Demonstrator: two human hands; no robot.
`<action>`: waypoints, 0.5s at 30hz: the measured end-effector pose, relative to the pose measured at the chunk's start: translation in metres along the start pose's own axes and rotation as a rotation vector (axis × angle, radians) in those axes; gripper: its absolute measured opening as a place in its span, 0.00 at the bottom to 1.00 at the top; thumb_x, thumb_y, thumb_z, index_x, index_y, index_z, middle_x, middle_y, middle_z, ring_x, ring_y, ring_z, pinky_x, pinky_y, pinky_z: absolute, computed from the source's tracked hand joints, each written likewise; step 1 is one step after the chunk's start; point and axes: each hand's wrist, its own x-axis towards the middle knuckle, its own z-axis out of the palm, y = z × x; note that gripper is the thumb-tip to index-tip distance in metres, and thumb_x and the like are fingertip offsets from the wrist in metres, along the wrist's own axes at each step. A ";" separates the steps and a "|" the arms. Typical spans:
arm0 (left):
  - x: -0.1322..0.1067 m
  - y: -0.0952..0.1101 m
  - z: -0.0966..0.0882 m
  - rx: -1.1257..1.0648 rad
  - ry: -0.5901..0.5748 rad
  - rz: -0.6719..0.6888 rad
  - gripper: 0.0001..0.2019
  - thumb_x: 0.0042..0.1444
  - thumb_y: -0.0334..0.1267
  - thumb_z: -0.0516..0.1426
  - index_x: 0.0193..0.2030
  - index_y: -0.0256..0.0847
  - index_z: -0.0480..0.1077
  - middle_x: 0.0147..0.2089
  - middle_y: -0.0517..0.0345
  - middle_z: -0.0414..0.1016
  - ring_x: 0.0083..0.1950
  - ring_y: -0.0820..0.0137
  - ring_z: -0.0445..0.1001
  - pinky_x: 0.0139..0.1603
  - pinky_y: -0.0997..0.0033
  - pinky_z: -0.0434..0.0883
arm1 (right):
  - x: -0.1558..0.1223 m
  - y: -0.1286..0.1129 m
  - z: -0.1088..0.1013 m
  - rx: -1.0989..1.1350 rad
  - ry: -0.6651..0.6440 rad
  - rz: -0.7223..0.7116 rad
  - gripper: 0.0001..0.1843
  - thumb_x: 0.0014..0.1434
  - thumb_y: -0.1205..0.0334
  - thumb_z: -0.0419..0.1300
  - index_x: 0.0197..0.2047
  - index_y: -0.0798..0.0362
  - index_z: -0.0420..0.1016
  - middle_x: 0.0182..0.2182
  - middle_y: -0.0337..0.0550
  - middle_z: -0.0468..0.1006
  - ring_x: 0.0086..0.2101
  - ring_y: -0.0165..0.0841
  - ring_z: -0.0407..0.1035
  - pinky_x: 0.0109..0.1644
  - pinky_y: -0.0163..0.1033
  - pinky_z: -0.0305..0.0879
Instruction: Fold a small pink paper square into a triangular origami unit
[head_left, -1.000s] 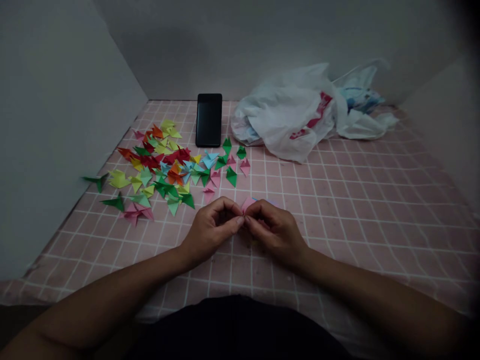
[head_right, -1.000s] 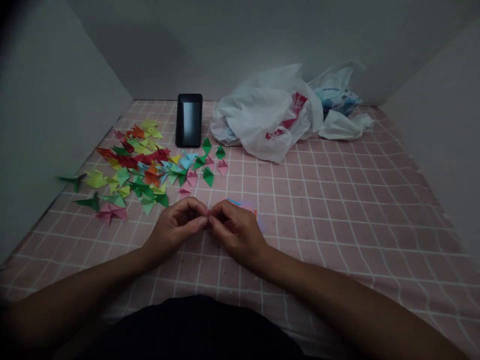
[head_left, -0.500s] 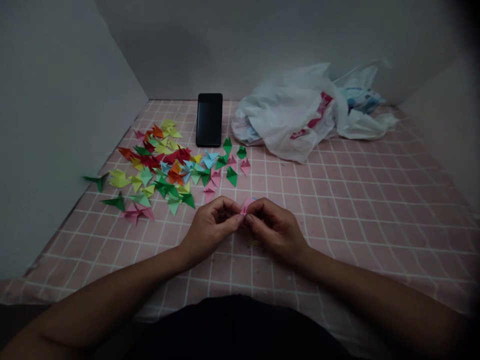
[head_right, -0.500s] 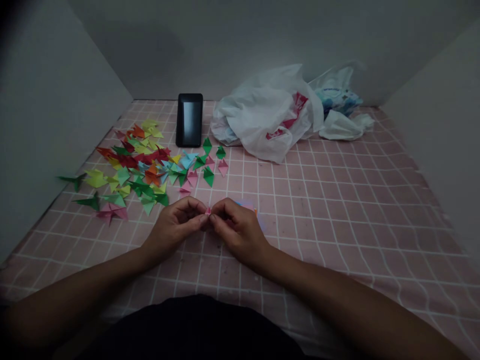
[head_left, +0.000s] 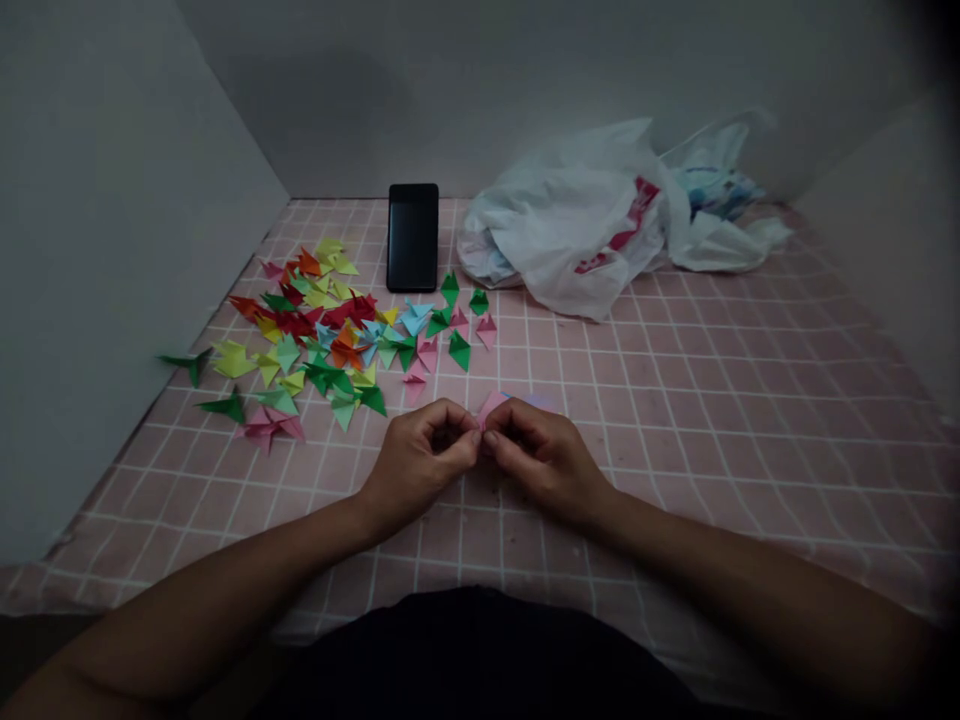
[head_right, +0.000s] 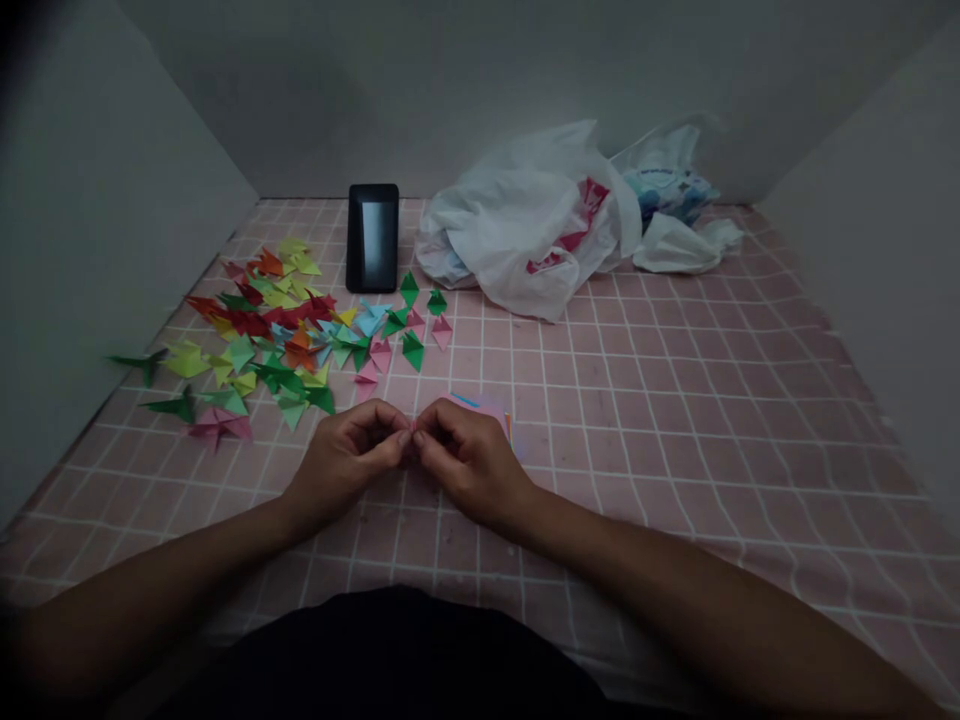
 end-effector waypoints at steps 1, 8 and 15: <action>0.001 0.000 0.000 -0.018 -0.003 -0.021 0.07 0.51 0.38 0.63 0.30 0.38 0.72 0.26 0.62 0.72 0.27 0.75 0.70 0.30 0.76 0.68 | 0.000 0.000 0.000 0.014 -0.002 0.011 0.08 0.60 0.63 0.58 0.29 0.51 0.68 0.23 0.35 0.68 0.25 0.27 0.61 0.29 0.34 0.58; 0.003 -0.002 0.000 -0.192 -0.062 -0.084 0.11 0.52 0.43 0.65 0.32 0.37 0.73 0.28 0.61 0.74 0.29 0.74 0.73 0.32 0.74 0.73 | -0.001 0.003 0.001 0.166 0.000 0.142 0.09 0.62 0.58 0.58 0.31 0.51 0.68 0.24 0.36 0.69 0.26 0.29 0.64 0.29 0.35 0.60; 0.002 -0.002 -0.001 -0.119 -0.029 -0.089 0.09 0.51 0.40 0.65 0.30 0.37 0.72 0.26 0.62 0.73 0.27 0.75 0.72 0.30 0.76 0.71 | 0.000 0.003 0.001 0.199 -0.034 0.127 0.09 0.62 0.57 0.58 0.32 0.52 0.68 0.25 0.36 0.69 0.25 0.28 0.63 0.28 0.34 0.60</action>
